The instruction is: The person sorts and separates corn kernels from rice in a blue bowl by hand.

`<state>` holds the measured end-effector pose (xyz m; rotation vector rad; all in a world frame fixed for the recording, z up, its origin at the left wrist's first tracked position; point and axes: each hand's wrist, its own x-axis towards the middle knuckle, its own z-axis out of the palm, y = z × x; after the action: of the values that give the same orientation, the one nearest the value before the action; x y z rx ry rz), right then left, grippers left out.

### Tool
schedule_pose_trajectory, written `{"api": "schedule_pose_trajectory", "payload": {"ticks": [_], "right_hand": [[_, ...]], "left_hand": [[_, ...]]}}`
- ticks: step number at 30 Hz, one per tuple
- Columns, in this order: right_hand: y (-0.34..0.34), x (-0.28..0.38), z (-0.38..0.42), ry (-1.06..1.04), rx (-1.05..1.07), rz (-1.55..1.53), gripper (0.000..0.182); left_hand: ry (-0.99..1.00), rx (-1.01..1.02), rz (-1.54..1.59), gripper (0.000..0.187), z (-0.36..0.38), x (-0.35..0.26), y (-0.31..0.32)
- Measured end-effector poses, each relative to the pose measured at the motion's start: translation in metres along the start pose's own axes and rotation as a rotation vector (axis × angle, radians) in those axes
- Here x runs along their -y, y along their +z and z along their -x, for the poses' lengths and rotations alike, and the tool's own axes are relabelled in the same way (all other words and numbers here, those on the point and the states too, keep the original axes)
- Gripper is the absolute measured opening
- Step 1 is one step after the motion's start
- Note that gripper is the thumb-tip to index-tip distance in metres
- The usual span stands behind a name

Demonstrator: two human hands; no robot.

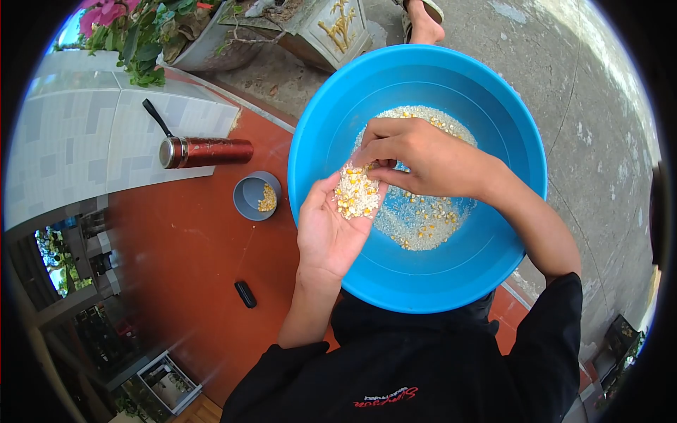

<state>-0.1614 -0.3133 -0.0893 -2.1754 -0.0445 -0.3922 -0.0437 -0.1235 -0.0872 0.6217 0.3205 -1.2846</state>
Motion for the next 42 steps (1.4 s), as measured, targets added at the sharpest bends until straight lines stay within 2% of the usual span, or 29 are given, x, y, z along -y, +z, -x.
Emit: {"api": "schedule_pose_trajectory", "payload": {"ticks": [17,29,32,35,36,42], "right_hand": [[-0.01,-0.002,0.0,0.021,-0.019,-0.061,0.012],[-0.014,-0.003,0.0,0.116,-0.034,-0.077,0.012],[-0.016,-0.002,-0.001,0.405,-0.086,-0.534,0.013],[-0.022,-0.011,0.0,0.426,-0.155,-1.145,0.017],[-0.022,-0.014,0.0,0.384,-0.176,-1.259,0.019],[-0.023,-0.019,-0.001,0.467,-0.144,-1.199,0.021]], "left_hand": [[-0.014,0.072,0.015,0.053,0.0,0.0,0.006],[-0.022,0.067,0.04,0.056,0.001,-0.002,0.003],[-0.021,0.082,0.057,0.056,0.002,-0.002,0.006],[-0.033,0.137,0.068,0.057,0.002,-0.002,0.009],[-0.038,0.16,0.068,0.058,0.001,-0.002,0.009],[-0.041,0.11,0.094,0.056,0.001,-0.003,0.01]]}}
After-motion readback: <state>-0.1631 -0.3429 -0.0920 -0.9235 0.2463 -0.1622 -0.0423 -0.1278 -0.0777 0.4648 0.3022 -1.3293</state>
